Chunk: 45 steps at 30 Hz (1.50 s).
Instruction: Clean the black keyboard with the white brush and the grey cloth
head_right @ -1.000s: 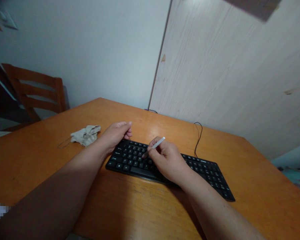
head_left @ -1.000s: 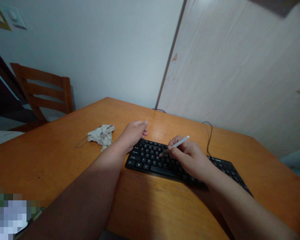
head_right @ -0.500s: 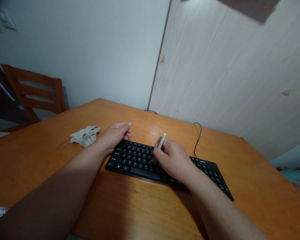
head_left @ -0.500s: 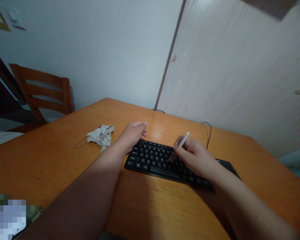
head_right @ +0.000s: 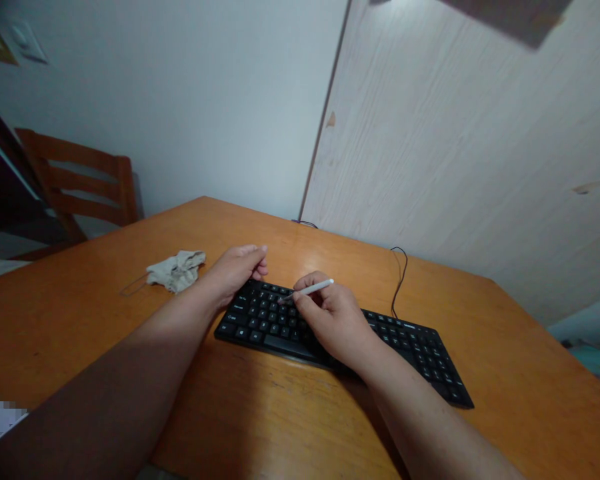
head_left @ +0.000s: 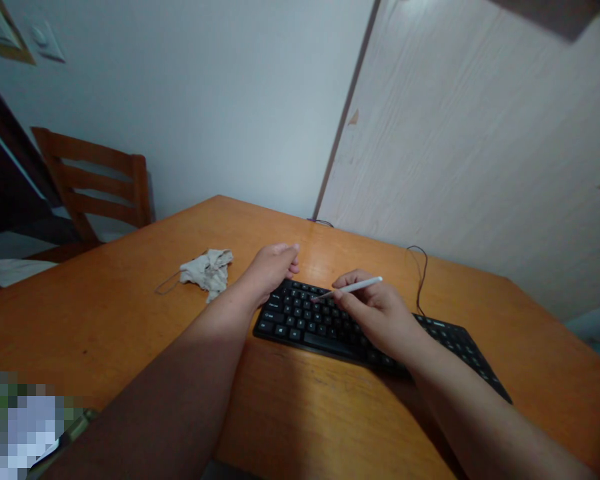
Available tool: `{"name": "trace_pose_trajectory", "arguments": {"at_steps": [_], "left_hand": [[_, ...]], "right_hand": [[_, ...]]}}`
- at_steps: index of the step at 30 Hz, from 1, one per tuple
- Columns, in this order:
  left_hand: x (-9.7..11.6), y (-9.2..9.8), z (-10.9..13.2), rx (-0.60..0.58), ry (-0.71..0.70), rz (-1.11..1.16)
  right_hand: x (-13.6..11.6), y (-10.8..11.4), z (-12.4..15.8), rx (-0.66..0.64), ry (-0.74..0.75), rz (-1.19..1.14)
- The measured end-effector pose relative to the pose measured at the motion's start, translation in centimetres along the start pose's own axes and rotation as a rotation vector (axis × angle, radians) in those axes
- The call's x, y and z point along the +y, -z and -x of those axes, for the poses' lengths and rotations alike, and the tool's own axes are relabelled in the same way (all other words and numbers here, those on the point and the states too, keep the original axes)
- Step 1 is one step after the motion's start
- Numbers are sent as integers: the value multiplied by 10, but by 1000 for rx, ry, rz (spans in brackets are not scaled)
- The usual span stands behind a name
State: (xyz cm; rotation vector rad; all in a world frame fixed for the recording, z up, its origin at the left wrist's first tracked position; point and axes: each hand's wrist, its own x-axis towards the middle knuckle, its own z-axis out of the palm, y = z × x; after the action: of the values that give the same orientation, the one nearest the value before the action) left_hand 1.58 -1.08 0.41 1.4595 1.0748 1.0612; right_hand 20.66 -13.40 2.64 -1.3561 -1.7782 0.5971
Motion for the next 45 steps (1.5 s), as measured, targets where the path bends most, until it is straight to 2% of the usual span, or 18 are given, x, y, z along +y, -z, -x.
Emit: {"name": "trace_pose_trajectory", "arguments": {"at_steps": [7, 14, 20, 24, 29, 32, 35, 38, 41, 45], "left_hand": [[2, -1, 2, -14, 1, -3], [1, -1, 2, -12, -26, 5], [-1, 0, 0, -16, -17, -8], [0, -1, 0, -15, -20, -9], [1, 0, 1, -12, -8, 1], [0, 0, 1, -17, -8, 1], [-2, 0, 1, -25, -15, 14], [-2, 0, 1, -28, -19, 16], [-3, 1, 0, -20, -17, 9], [-5, 1, -2, -27, -14, 12]], "right_hand": [[-2, -27, -1, -30, -8, -232], [-2, -43, -1, -67, 23, -211], [-1, -25, -1, 8, -44, 0], [-3, -14, -1, 114, -47, -1], [-3, -15, -2, 43, -3, -24], [-1, -8, -1, 37, -48, 122], [1, 1, 0, 86, -88, 259], [2, 5, -1, 110, -84, 185], [4, 3, -2, 72, -71, 115], [3, 7, -2, 67, -98, 254]]}}
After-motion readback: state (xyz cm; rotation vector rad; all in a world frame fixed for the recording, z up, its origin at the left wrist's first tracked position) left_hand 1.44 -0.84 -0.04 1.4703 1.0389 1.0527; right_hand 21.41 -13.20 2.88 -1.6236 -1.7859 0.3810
